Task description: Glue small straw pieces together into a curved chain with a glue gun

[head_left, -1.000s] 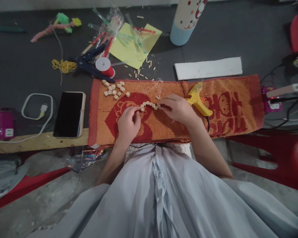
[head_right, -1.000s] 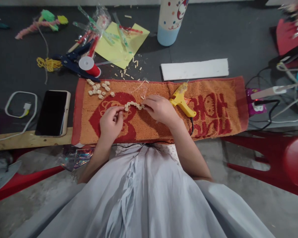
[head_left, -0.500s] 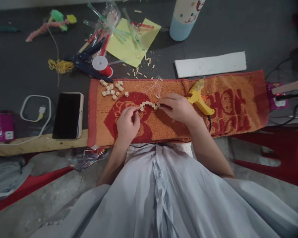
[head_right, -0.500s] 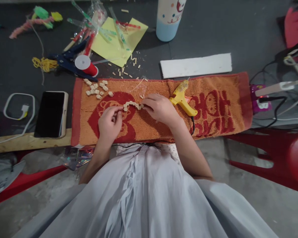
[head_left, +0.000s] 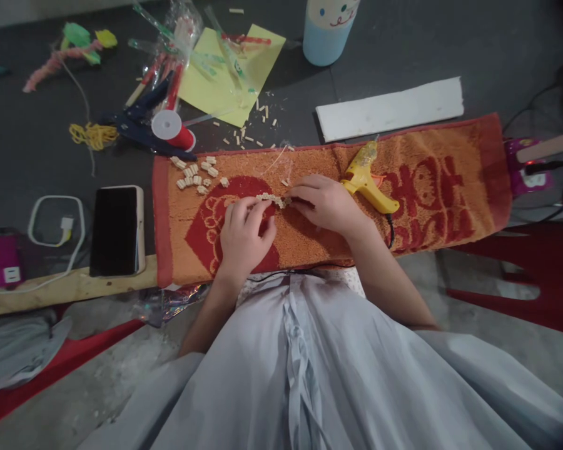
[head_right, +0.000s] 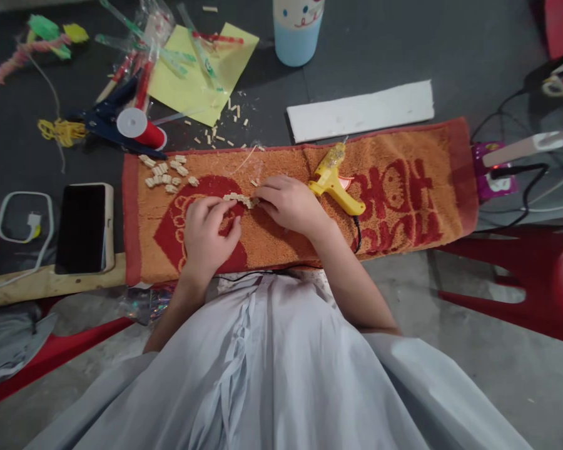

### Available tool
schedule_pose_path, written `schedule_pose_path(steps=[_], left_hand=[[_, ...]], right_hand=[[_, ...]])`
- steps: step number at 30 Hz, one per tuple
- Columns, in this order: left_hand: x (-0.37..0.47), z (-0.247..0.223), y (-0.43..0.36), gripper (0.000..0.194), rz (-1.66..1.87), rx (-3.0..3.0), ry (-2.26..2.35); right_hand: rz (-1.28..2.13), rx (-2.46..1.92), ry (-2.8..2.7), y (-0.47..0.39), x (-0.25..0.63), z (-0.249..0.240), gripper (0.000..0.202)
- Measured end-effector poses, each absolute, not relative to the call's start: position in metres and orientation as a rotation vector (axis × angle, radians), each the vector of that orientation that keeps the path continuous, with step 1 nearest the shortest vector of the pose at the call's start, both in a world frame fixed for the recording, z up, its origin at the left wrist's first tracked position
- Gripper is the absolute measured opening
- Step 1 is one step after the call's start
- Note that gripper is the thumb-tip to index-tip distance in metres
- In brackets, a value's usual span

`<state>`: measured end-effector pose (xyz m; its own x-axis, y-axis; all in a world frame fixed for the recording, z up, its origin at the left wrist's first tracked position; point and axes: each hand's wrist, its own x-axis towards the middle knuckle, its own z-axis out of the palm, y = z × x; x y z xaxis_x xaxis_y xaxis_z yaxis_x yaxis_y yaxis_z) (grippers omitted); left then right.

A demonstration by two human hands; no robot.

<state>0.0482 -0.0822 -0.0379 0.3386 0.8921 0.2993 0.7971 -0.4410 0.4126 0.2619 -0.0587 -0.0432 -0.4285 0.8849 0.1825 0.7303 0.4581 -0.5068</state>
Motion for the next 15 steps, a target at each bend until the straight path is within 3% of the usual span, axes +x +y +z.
schedule_pose_path(steps=[15], left_hand=[[0.065,-0.039,-0.067,0.026,0.609,2.463,1.461]], right_hand=[[0.305,-1.437,-2.403,-0.055,0.268,-0.032,0.025]])
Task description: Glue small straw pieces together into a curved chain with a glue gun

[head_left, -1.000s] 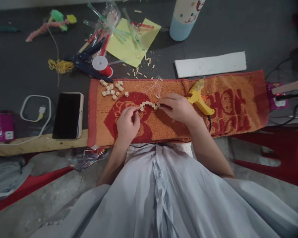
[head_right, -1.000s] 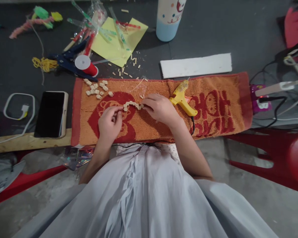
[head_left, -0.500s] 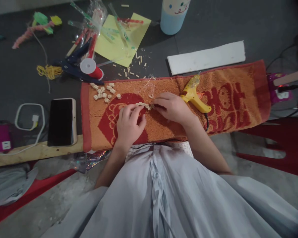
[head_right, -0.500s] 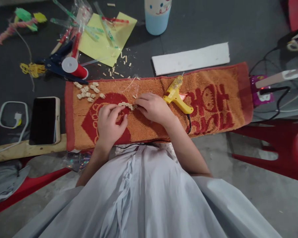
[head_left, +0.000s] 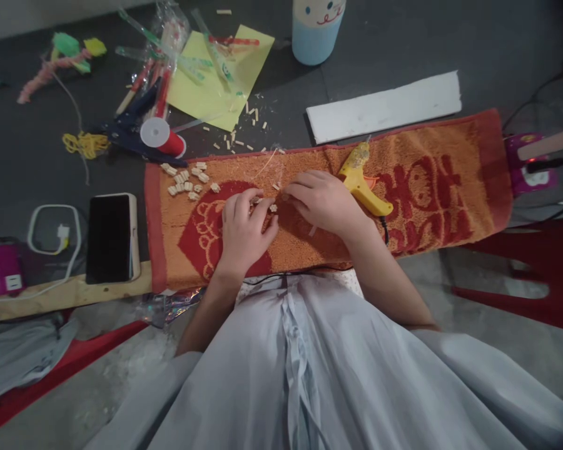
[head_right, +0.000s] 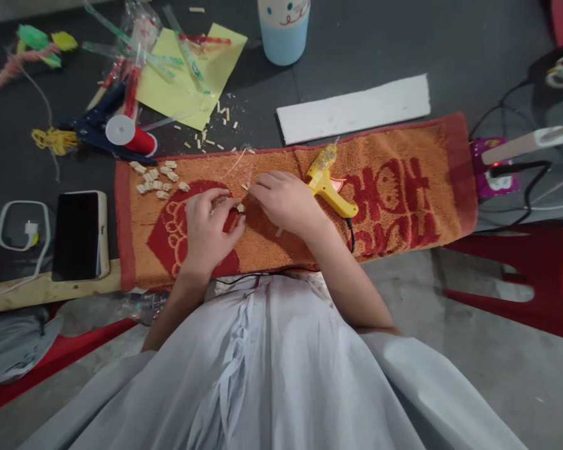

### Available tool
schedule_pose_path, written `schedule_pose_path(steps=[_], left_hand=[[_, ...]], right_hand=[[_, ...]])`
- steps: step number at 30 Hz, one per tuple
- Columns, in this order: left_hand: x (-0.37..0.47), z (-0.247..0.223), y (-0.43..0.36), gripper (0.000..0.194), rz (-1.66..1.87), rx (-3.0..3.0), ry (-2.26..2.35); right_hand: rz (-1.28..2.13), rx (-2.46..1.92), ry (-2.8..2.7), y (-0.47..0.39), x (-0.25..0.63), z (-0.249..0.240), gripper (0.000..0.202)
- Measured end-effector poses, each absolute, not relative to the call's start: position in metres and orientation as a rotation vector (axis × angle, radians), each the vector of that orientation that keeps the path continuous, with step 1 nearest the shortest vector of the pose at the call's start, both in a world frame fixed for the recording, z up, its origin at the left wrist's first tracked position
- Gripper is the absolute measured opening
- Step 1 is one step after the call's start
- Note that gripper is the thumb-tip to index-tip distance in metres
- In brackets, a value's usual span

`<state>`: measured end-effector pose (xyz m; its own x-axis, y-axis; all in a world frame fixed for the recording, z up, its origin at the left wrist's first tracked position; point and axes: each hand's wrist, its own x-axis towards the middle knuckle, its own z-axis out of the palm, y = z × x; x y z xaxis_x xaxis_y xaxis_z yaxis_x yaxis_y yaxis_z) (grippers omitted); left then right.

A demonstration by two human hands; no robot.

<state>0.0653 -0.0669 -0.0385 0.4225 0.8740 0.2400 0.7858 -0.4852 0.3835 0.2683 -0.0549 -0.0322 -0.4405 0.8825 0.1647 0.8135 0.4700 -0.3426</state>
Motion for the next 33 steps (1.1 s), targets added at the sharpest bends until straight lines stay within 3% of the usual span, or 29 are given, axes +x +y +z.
schedule_pose_path(steps=[13,23,33], left_hand=[[0.067,-0.043,-0.065,0.023,0.676,2.444,1.476],[0.068,-0.046,-0.063,0.036,0.676,2.38,1.511],[0.066,-0.052,-0.064,0.039,0.708,2.398,1.512]], right_hand=[[0.21,-1.576,-2.209,-0.075,0.308,-0.006,0.021],[0.143,-2.215,-2.001,-0.12,0.34,-0.014,0.052],[0.204,-2.295,-1.919,-0.105,0.338,-0.021,0.041]])
